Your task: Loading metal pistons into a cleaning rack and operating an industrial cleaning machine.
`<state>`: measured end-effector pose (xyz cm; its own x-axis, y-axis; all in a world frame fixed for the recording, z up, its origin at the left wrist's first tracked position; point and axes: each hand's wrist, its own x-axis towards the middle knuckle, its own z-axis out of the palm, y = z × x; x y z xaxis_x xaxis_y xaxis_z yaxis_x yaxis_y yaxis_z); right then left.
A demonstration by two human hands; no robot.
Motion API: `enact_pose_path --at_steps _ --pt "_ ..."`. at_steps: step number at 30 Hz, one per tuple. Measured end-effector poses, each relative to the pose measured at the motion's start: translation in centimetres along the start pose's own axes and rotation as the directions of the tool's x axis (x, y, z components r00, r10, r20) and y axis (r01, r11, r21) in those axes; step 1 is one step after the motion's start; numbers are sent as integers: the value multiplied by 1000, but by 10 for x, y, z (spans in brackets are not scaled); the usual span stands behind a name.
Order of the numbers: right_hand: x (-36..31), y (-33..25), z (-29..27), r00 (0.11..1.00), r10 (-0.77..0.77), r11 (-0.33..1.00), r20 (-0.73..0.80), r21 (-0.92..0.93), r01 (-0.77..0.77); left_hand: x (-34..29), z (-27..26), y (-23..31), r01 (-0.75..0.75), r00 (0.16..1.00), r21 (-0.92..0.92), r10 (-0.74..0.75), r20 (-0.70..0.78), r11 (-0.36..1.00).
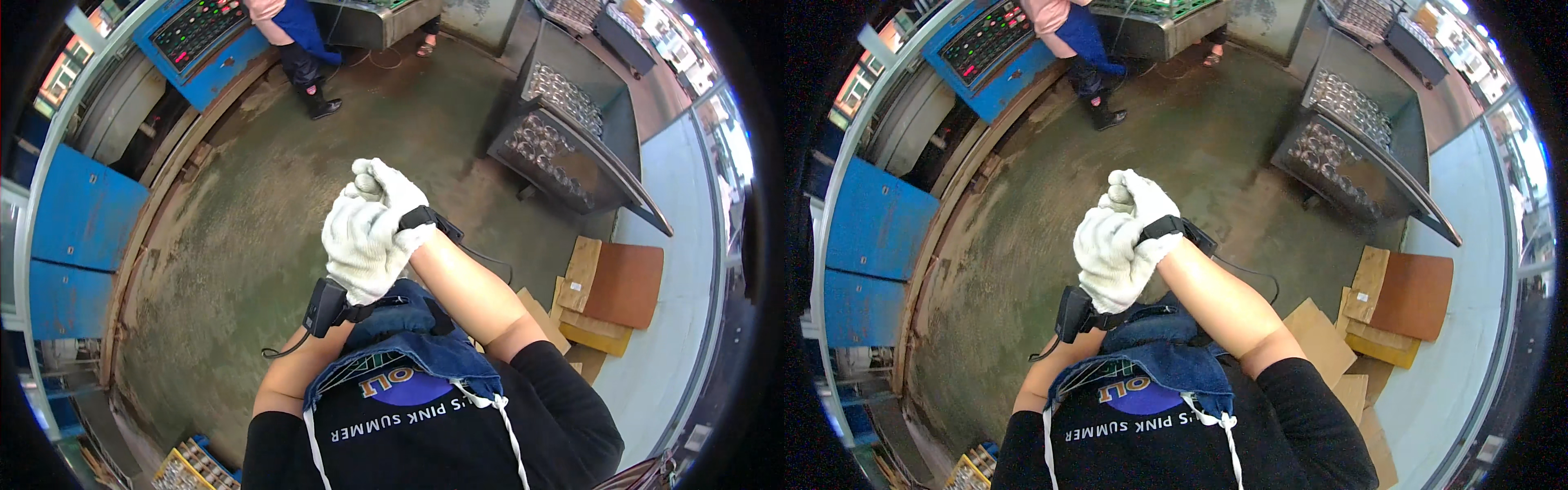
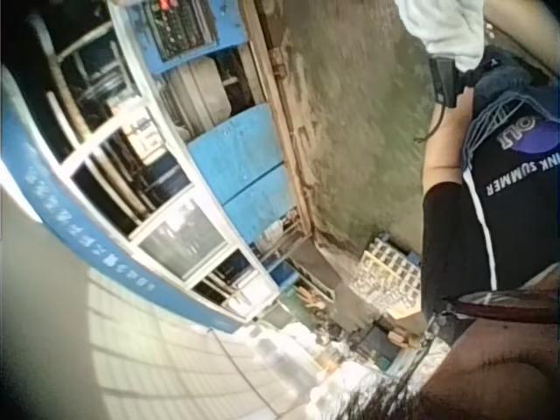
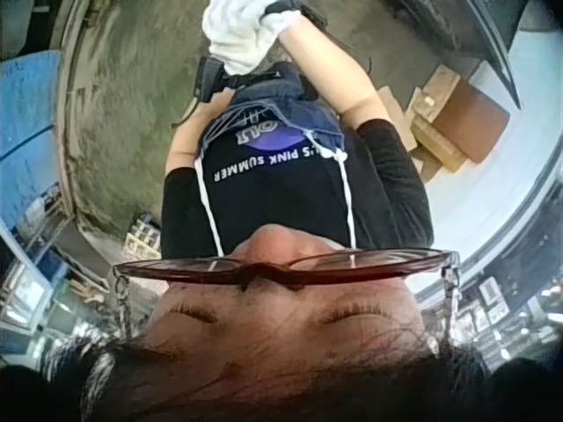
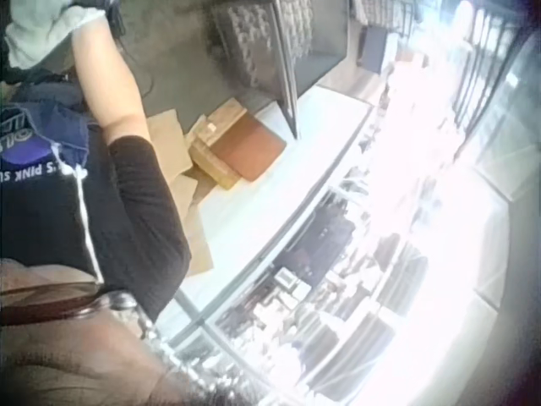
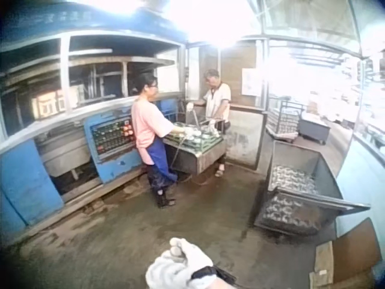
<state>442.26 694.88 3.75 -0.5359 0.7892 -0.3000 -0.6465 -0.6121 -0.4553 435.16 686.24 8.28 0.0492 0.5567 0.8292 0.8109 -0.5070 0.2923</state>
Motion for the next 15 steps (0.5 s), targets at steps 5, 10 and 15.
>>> enact_pose_path --at_steps 5,10,15 --pt "13 -14 -10 990 -109 993 92 -42 113 -12 4 -3 -107 981 -77 118 154 991" --pt "17 -15 -13 977 -207 963 -45 -185 196 -12 6 -5 -62 983 -126 82 164 990" --pt "23 -13 -20 964 -243 950 -109 -226 214 -3 4 1 9 935 -4 -7 355 1000"
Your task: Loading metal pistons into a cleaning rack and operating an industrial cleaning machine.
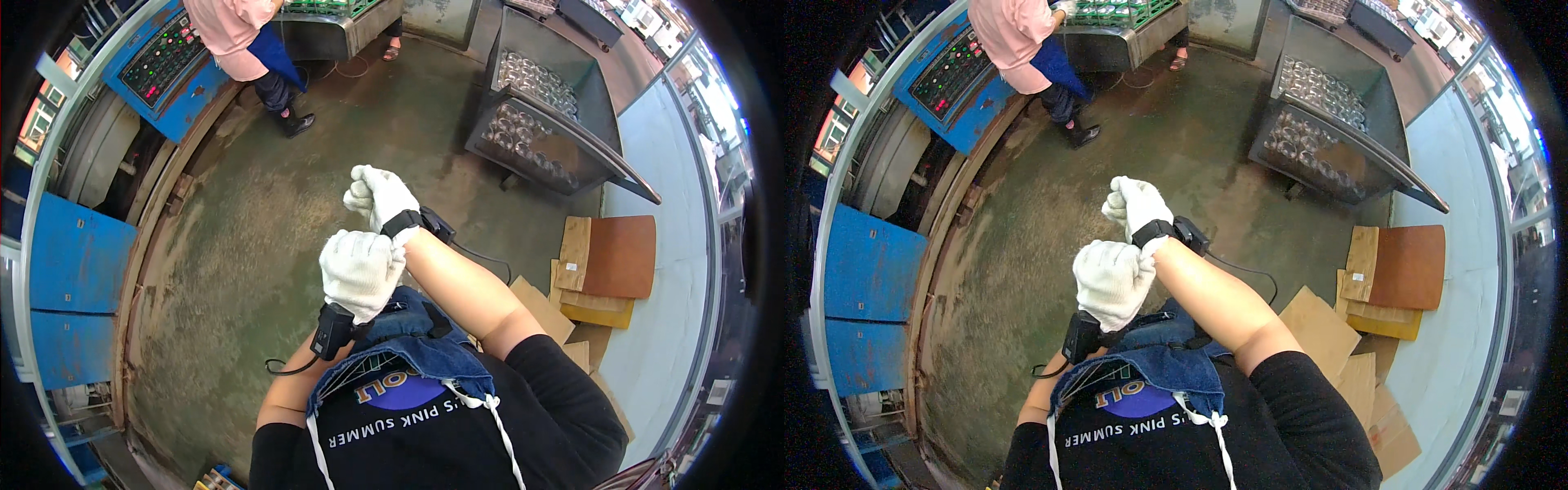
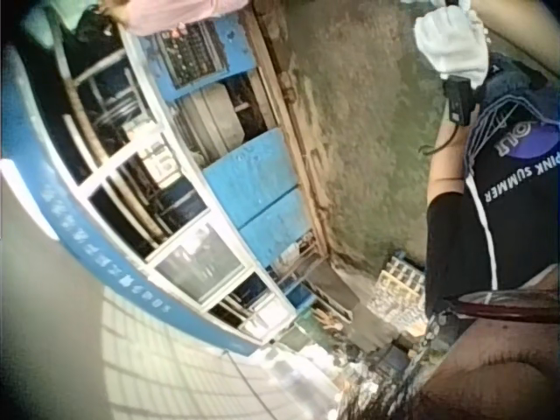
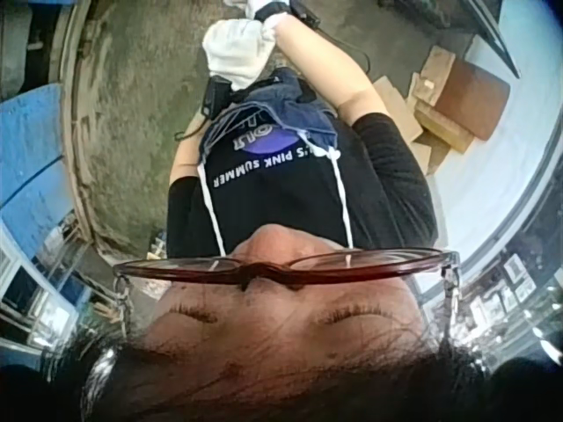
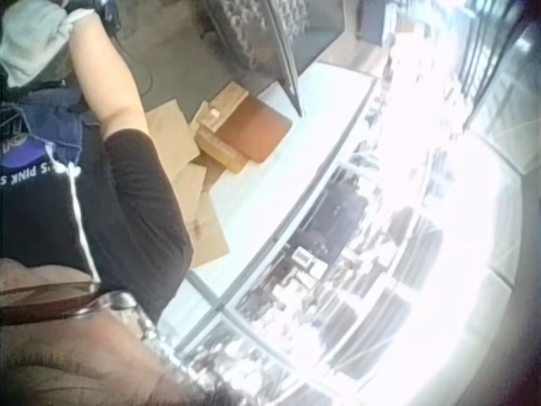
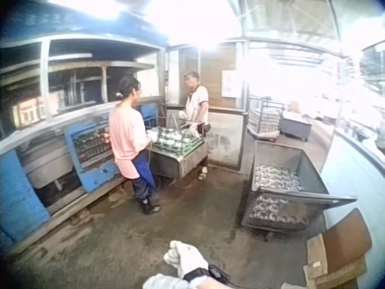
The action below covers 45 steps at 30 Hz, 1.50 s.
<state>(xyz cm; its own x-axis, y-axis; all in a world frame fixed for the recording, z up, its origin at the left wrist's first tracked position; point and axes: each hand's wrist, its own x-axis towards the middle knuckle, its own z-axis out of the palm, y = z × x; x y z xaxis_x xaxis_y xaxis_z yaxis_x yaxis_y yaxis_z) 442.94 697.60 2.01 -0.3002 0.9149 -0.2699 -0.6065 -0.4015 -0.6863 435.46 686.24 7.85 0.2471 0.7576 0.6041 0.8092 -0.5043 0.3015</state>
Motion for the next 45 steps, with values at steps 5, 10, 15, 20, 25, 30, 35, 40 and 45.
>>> enact_pose_path --at_steps 5,10,15,20,25,30,35,40,45 --pt "11 5 -13 998 -29 993 51 -113 35 -18 14 -12 512 856 -638 -399 329 575" --pt "-13 -9 8 997 36 899 70 -438 -1 -33 22 -14 492 721 -748 -273 637 -445" --pt "-12 -5 -4 995 -98 812 -13 -578 72 -18 12 8 563 815 -712 -424 395 420" --pt "-9 0 -11 977 -212 672 9 -725 152 -10 6 11 424 894 -254 -355 274 869" --pt "-6 5 -19 922 -385 410 38 -888 208 -24 17 3 320 945 -140 -304 120 937" --pt "-9 3 -7 887 -460 353 31 -911 215 -34 36 10 555 831 -190 -530 169 810" --pt "-14 -8 5 927 -361 674 -104 -716 182 -47 56 8 782 600 -447 -716 356 433" --pt "-12 0 7 919 -387 775 -79 -568 278 -52 62 3 670 675 -600 -696 246 437" --pt "-13 -4 18 955 -234 947 -183 -264 182 -43 51 -13 471 882 -248 -458 112 846"
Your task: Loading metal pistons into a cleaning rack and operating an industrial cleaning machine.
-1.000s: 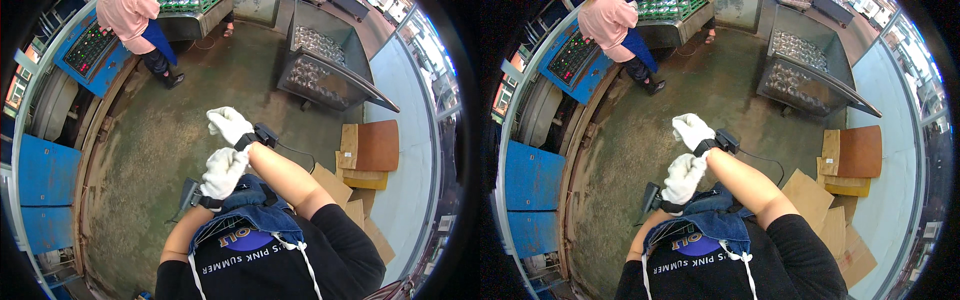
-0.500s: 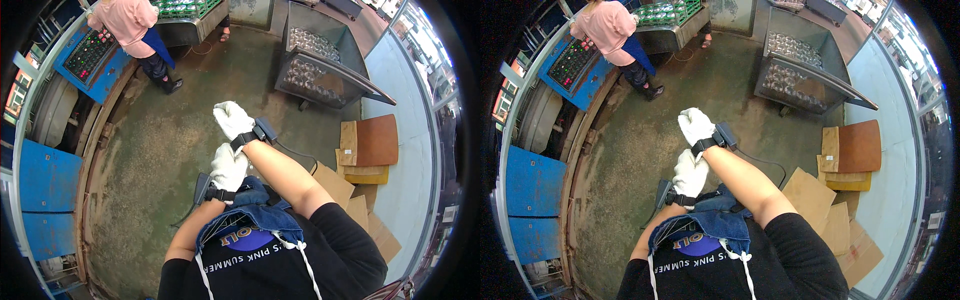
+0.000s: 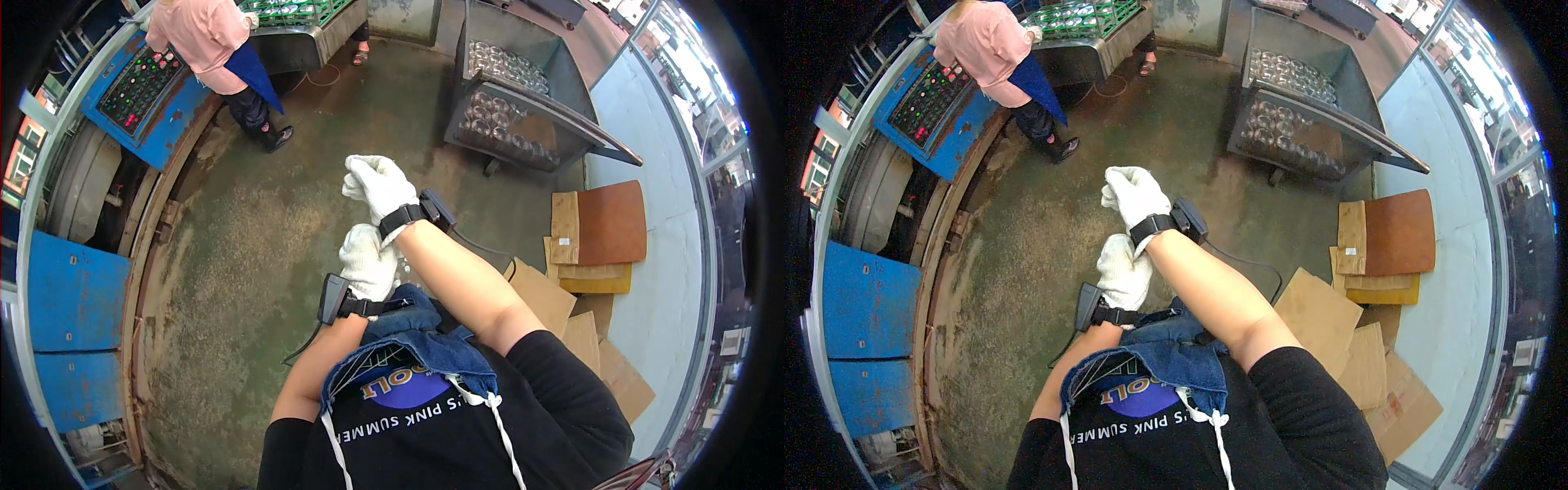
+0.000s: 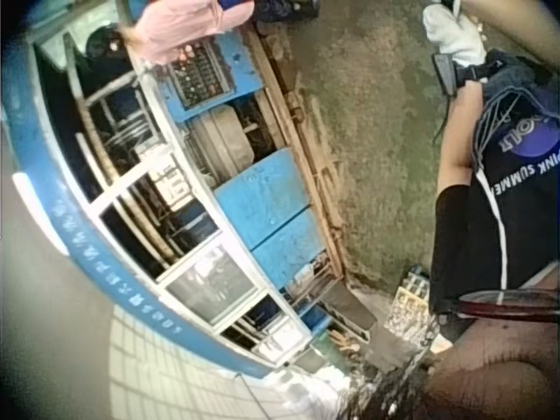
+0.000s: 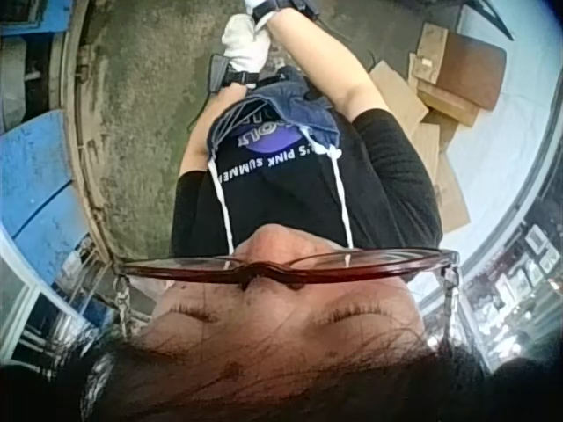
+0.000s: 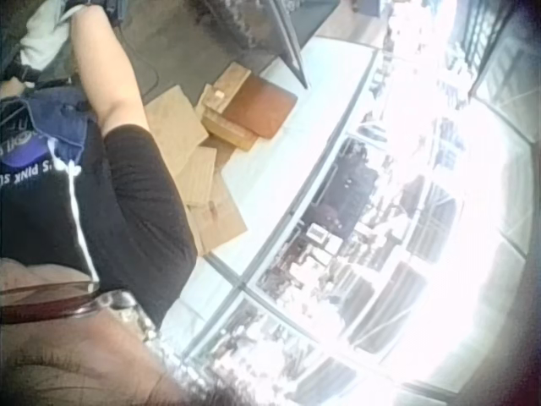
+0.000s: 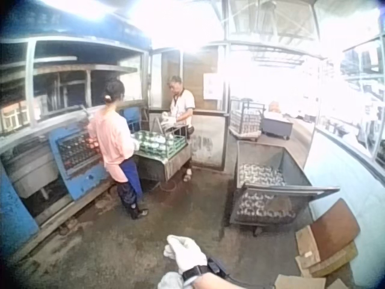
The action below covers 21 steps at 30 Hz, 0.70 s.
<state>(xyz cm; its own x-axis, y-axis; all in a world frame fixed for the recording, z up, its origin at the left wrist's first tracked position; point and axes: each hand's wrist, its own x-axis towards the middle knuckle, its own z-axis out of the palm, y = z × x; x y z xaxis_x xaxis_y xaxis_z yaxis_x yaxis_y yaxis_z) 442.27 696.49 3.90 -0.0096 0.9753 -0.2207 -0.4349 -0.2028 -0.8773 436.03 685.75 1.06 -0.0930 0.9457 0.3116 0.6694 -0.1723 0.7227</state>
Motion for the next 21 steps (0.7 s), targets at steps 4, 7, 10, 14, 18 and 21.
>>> enact_pose_path --at_steps 4,7,10,14,18,21 --pt "9 10 -17 996 -82 986 45 -141 87 -12 -20 27 134 973 -138 -103 208 981" --pt "-2 7 -20 945 -208 433 254 -842 322 -10 -44 40 215 944 -195 -152 293 957" --pt "-15 -7 -8 937 -100 219 334 -912 348 -11 -46 39 19 973 -96 4 232 995" --pt "-1 -1 -14 931 -88 34 354 -933 358 -5 -40 37 -164 986 86 163 18 983" --pt "4 3 -11 949 40 -68 314 -946 316 1 -35 34 -196 971 173 216 -103 965" --pt "10 6 -8 938 174 -200 300 -922 332 4 -35 31 -225 970 173 237 -55 959"
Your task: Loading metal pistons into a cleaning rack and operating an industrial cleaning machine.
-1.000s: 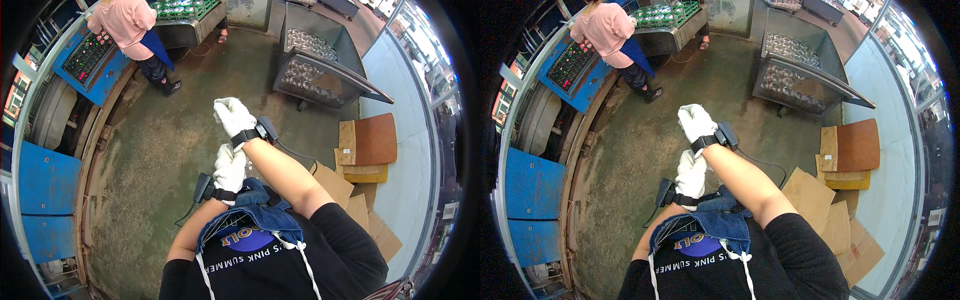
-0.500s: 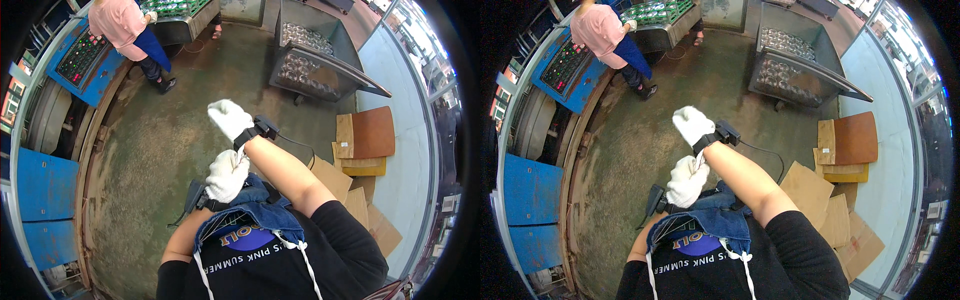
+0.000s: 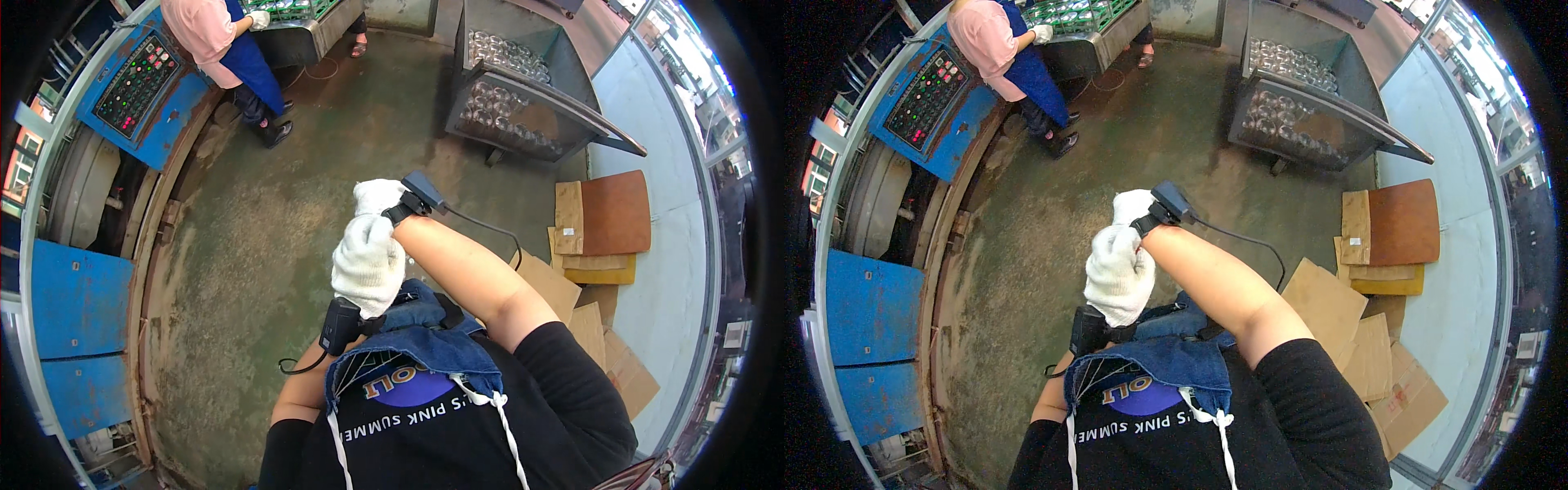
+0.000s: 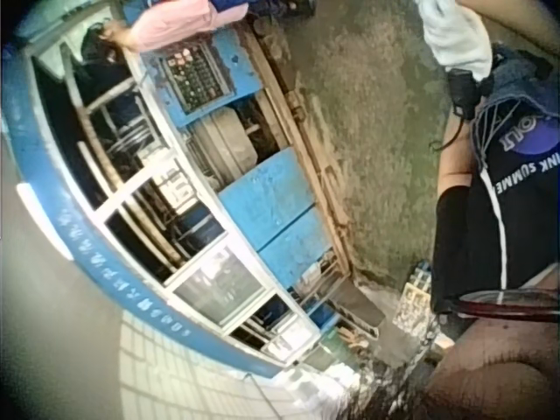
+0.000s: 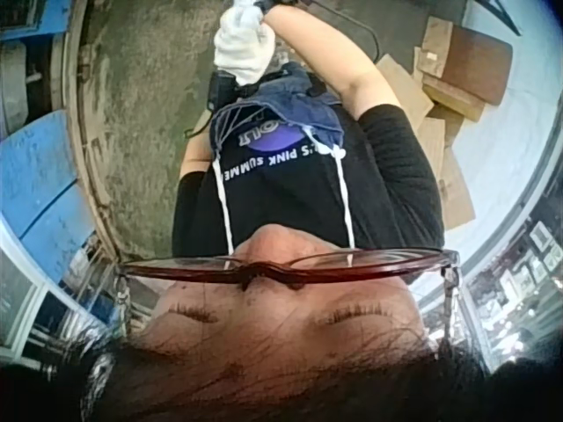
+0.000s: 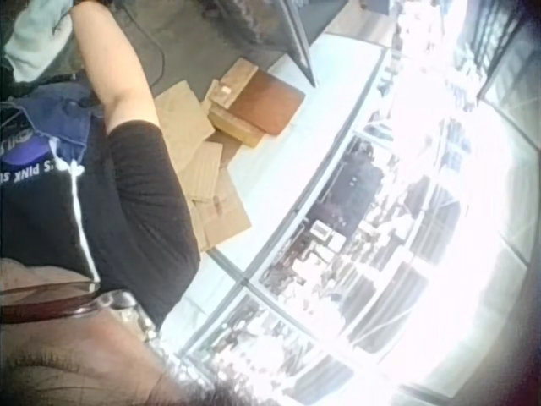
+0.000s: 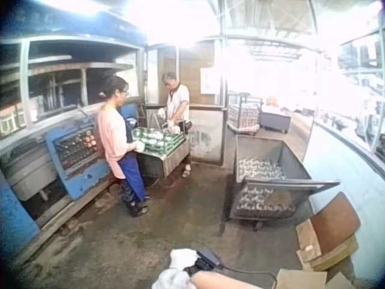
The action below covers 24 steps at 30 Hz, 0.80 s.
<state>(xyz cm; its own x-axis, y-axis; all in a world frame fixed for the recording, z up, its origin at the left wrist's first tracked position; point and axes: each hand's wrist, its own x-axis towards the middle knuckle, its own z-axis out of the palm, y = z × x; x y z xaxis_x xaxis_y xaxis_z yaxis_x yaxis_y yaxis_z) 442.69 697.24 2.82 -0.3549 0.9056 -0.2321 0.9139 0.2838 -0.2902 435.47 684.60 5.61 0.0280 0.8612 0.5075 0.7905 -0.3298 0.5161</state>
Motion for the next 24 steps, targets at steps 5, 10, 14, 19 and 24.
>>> enact_pose_path --at_steps 5,10,14,19,24 --pt "35 -3 35 1000 -8 974 9 -226 10 10 -6 1 -32 992 -32 36 122 999" --pt "-1 3 28 993 -79 994 91 -69 85 18 -13 -1 15 981 -16 -11 194 1000" --pt "-3 4 45 984 -150 988 96 54 146 26 -13 -1 109 938 20 -110 328 994" --pt "-7 6 47 972 -219 960 85 195 200 23 6 -33 232 953 -296 -156 258 927" --pt "-4 11 45 961 -267 921 70 313 232 31 -14 -24 685 704 -727 -300 644 46"
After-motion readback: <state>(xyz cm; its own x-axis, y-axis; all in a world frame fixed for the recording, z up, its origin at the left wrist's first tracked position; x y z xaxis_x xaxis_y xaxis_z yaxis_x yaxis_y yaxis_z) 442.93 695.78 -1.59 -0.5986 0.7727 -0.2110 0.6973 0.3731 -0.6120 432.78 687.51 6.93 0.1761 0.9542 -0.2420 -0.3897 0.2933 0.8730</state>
